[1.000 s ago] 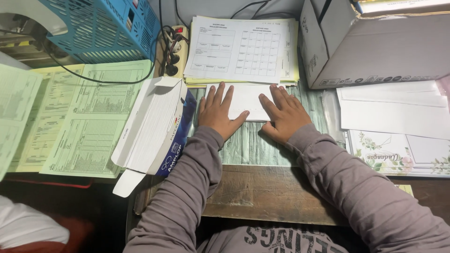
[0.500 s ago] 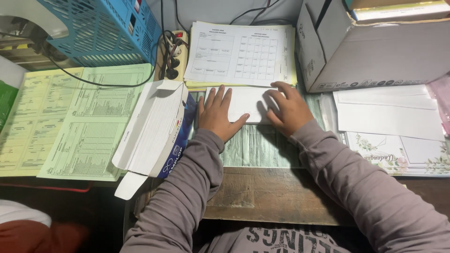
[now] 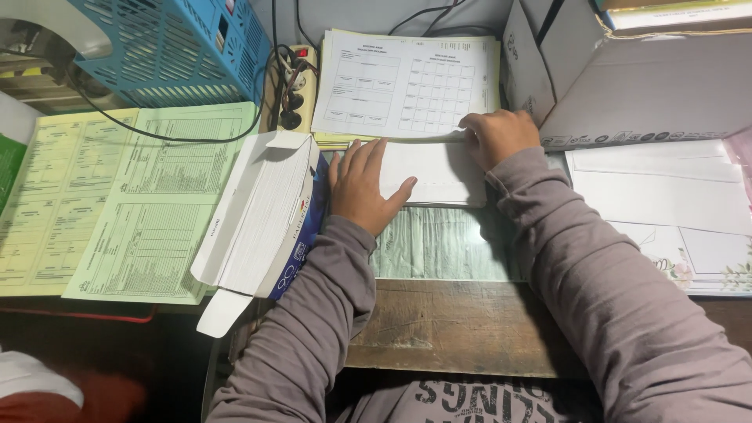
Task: Folding printed documents and inserting them into envelopes at a desk.
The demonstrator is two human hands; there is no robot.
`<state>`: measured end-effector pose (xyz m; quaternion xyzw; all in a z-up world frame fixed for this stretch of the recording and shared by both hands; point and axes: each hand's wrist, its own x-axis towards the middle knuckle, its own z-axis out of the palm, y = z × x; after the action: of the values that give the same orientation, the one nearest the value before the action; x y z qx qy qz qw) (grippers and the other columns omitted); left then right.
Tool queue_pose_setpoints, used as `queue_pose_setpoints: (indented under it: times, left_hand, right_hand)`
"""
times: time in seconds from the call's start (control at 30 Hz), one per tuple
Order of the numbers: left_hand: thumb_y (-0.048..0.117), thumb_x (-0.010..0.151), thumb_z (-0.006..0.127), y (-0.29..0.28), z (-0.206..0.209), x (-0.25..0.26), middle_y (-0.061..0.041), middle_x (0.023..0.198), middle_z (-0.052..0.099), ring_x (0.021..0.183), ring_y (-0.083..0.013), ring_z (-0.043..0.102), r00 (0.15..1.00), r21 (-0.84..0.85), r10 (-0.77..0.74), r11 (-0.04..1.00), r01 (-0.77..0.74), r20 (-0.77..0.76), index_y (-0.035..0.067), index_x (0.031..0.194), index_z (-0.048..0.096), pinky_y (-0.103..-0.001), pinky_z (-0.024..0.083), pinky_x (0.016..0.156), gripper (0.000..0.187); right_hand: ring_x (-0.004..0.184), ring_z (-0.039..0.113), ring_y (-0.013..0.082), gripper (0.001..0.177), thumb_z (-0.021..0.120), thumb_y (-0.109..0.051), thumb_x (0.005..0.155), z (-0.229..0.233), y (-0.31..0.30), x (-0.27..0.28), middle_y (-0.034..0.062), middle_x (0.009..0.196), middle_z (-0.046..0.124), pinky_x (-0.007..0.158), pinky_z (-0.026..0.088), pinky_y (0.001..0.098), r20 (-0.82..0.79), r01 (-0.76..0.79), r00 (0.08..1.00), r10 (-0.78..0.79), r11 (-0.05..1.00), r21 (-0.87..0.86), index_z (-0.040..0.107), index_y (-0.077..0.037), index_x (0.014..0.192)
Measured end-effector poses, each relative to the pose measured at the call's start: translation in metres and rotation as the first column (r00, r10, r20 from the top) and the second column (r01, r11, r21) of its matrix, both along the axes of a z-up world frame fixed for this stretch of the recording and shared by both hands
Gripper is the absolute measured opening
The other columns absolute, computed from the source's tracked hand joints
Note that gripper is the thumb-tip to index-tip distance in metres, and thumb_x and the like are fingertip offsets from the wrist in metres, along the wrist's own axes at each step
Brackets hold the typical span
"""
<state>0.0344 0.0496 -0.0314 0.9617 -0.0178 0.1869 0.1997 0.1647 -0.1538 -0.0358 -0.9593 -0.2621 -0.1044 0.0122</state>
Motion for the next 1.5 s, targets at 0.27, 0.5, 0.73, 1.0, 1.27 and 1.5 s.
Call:
queue_pose_setpoints:
  times: [0.27,0.5,0.73,1.0,1.27,1.5]
  left_hand:
    - [0.044,0.082,0.06,0.001,-0.025,0.009,-0.006,0.077,0.059,0.068,-0.0216,0.061,0.966,-0.387,0.076,0.922,0.026,0.247,0.01,0.099,0.063,-0.033,0.05,0.058,0.038]
    - [0.023,0.088,0.056,-0.011,0.02,-0.009,-0.029,0.084,0.061,0.092,-0.0396,0.057,0.995,-0.819,0.009,0.569,0.074,0.096,-0.009,0.091,0.059,-0.048,0.051,0.061,0.032]
    - [0.016,0.087,0.057,-0.013,0.024,-0.018,-0.018,0.056,0.052,0.061,-0.0284,0.062,0.962,-0.599,0.126,0.799,0.045,0.241,-0.001,0.076,0.055,-0.029,0.046,0.05,0.02]
    - [0.017,0.068,0.07,-0.04,0.045,-0.051,-0.013,0.082,0.055,0.083,-0.0283,0.057,0.862,-0.123,-0.181,0.956,0.268,0.473,0.004,0.095,0.062,-0.042,0.05,0.072,0.031]
    - [0.026,0.047,0.081,-0.064,0.066,-0.085,-0.006,0.082,0.047,0.079,-0.0266,0.049,0.828,0.365,-0.53,0.818,0.444,0.18,0.016,0.101,0.057,-0.042,0.044,0.07,0.06]
    - [0.029,0.055,0.07,-0.073,0.03,-0.112,-0.013,0.125,0.039,0.113,-0.0363,0.037,0.79,0.114,-0.538,0.801,0.588,-0.294,0.013,0.121,0.044,-0.053,0.033,0.088,0.073]
  right_hand:
    - [0.063,0.061,0.0148,0.003,0.064,-0.015,0.085,0.021,-0.014,-0.056,-0.0001,0.075,0.066,0.056,0.044,0.0244,0.619,-0.441,0.751,0.228,0.872,0.213,0.066,-0.016,0.085]
    - [0.056,0.059,0.0191,0.01,0.057,-0.018,0.083,0.026,-0.024,-0.145,0.0042,0.077,0.066,0.049,0.045,0.0283,0.35,-0.638,0.768,0.536,0.685,0.352,0.065,-0.012,0.084]
    - [0.058,0.065,0.0219,0.014,0.063,-0.019,0.078,0.041,-0.055,-0.151,0.0042,0.077,0.07,0.052,0.05,0.0317,-0.06,-0.249,0.892,0.447,0.598,0.762,0.069,-0.012,0.088]
    - [0.065,0.066,0.0257,0.016,0.057,-0.018,0.084,0.042,-0.064,-0.13,0.0118,0.069,0.069,0.061,0.051,0.0352,-0.342,0.139,0.874,0.345,0.498,0.856,0.07,-0.011,0.09]
    - [0.069,0.059,0.0212,0.035,0.042,-0.028,0.087,0.011,-0.081,-0.113,0.0136,0.073,0.063,0.06,0.049,0.0331,-0.52,0.527,0.683,0.513,0.148,0.837,0.063,-0.001,0.089]
    - [0.1,0.057,0.0166,0.055,0.051,-0.041,0.074,0.059,-0.089,-0.122,0.0034,0.109,0.06,0.087,0.045,0.0312,-0.801,0.464,0.556,0.223,0.716,0.522,0.044,-0.015,0.122]
